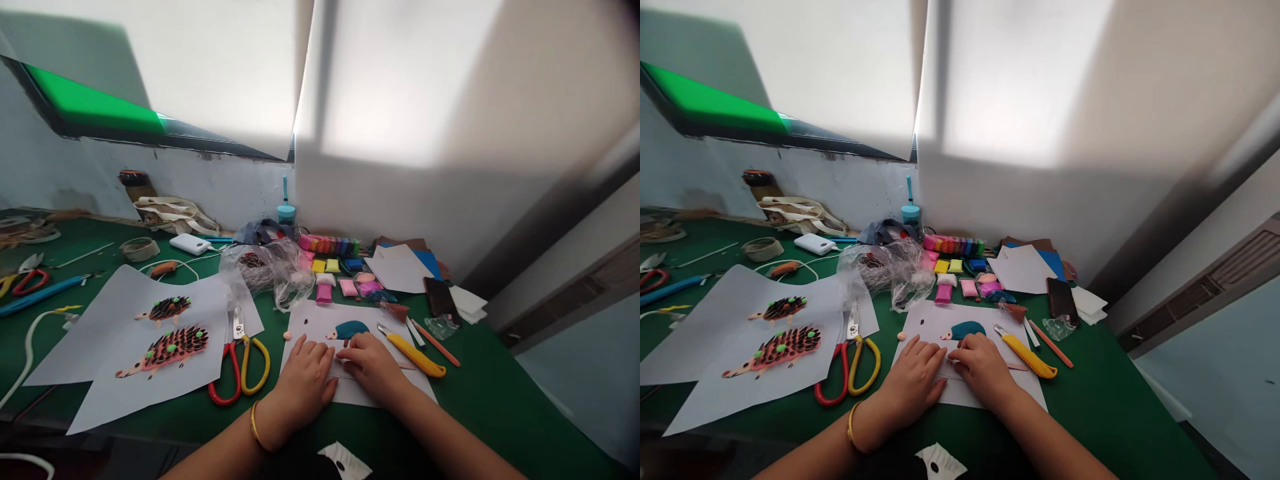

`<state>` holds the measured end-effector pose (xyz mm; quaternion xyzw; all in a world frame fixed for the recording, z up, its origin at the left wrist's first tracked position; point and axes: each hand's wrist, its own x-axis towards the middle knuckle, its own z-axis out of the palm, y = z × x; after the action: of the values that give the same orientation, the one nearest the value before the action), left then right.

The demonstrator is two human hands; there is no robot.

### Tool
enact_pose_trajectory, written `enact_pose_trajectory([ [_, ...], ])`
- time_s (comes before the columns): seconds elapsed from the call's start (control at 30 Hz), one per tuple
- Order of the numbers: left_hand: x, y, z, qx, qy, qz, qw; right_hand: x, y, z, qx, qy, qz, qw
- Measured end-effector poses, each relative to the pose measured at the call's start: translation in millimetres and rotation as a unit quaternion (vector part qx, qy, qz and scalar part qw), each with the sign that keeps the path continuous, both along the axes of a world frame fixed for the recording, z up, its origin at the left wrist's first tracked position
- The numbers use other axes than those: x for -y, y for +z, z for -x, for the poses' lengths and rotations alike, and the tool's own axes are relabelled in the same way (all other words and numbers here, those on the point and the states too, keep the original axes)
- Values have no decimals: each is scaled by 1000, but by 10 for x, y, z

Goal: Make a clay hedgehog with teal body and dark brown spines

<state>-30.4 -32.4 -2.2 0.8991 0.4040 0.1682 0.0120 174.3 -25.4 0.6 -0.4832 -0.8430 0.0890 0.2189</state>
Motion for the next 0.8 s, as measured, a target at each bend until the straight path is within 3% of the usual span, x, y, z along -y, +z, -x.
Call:
enact_pose_trajectory([
  [0.43,7,40,15,0,-1,18,1000,-80,18,75,33,16,6,999],
  [0.63,17,112,35,2,-24,23,999,-215,98,-272,-53,-38,-5,998],
  [0.8,24,148,32,8,-23,22,999,-330,112,-523,-38,-6,14,999],
])
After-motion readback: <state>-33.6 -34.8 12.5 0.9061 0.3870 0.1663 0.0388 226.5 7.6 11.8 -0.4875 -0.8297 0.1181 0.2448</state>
